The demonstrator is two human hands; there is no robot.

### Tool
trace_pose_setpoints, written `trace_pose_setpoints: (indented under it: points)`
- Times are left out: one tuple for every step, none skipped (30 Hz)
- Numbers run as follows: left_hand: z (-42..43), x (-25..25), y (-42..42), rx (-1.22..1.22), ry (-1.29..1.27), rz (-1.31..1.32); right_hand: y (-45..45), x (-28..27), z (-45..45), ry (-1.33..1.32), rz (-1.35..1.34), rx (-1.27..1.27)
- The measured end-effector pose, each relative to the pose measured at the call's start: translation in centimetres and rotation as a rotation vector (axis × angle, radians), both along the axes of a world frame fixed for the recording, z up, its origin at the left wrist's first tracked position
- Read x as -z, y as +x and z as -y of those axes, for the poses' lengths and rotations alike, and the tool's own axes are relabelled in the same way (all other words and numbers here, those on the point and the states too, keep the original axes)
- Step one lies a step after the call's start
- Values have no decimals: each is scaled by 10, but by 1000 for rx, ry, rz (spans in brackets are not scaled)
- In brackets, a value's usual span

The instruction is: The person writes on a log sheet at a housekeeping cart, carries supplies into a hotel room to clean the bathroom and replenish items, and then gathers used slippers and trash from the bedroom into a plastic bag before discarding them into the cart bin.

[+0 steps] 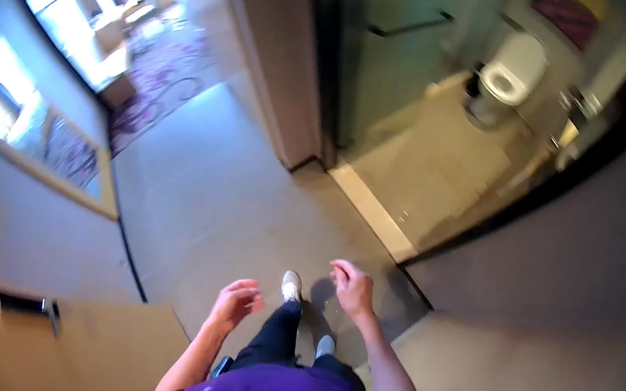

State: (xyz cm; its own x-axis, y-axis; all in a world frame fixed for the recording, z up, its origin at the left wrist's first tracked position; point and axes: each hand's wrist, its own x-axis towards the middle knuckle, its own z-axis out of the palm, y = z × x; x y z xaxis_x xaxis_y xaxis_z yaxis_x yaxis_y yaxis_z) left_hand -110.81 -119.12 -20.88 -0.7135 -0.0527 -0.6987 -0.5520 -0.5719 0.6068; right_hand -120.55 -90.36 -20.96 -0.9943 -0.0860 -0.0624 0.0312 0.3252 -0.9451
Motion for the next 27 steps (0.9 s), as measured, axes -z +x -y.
trace_pose_setpoints:
  points:
    - [12,7,-16,-2,14,-3,-10,4,2,20,-9,13]
    - [23,4,-38,7,17,24,-21,9,5,41,7,83]
    - [34,9,-60,20,4,32,-33,14,7,97,15,78]
    - [45,12,-81,23,-12,39,-44,16,10,148,27,62]
    - [53,11,-103,25,0,35,-52,13,14,151,33,84]
    - [61,9,-126,18,10,26,-62,11,19,150,35,99]
    - [68,7,-149,42,13,18,-71,10,25,161,41,106]
    - [74,5,-174,84,-1,16,-81,11,30,168,32,104]
    - [73,8,-195,115,-4,-4,-89,10,28,222,-30,101]
    - [74,10,-214,146,-6,-20,-94,8,29,278,-87,96]
    - [75,11,-232,195,9,-50,-97,2,30,274,-95,104]
    - [69,6,-248,191,29,-42,-97,1,30,283,-77,129]
    - [62,0,-263,216,28,-27,-98,0,31,284,-45,143]
    - [54,-4,-277,237,26,-24,-100,0,30,285,-27,157]
    - [45,-3,-287,255,32,-31,-98,6,28,307,-18,165]
    - [34,-2,-295,273,44,-29,-99,9,25,312,-49,166]
    - [24,-1,-297,290,56,-23,-95,12,22,340,-50,145]
    - [13,5,-301,306,61,-25,-95,7,18,368,-52,127]
    - [2,17,-304,358,104,-23,-97,3,14,372,-50,149]
    - [-6,27,-301,415,148,-21,-94,-4,12,388,-49,137]
    - [-16,35,-296,472,168,-36,-88,-9,9,406,-50,130]
    - [-23,58,-294,617,268,-101,-79,-8,3,415,-52,168]
    - [-36,60,-289,641,290,-23,-67,-8,0,445,-52,238]
    - [-52,61,-279,668,307,56,-54,-10,-2,476,-51,311]
    - [-63,62,-270,773,312,56,-36,-14,-3,491,-33,398]
    - [-76,62,-261,879,316,62,-16,-20,-2,503,-32,445]
    - [-88,53,-254,981,284,134,7,-25,1,515,-20,549]
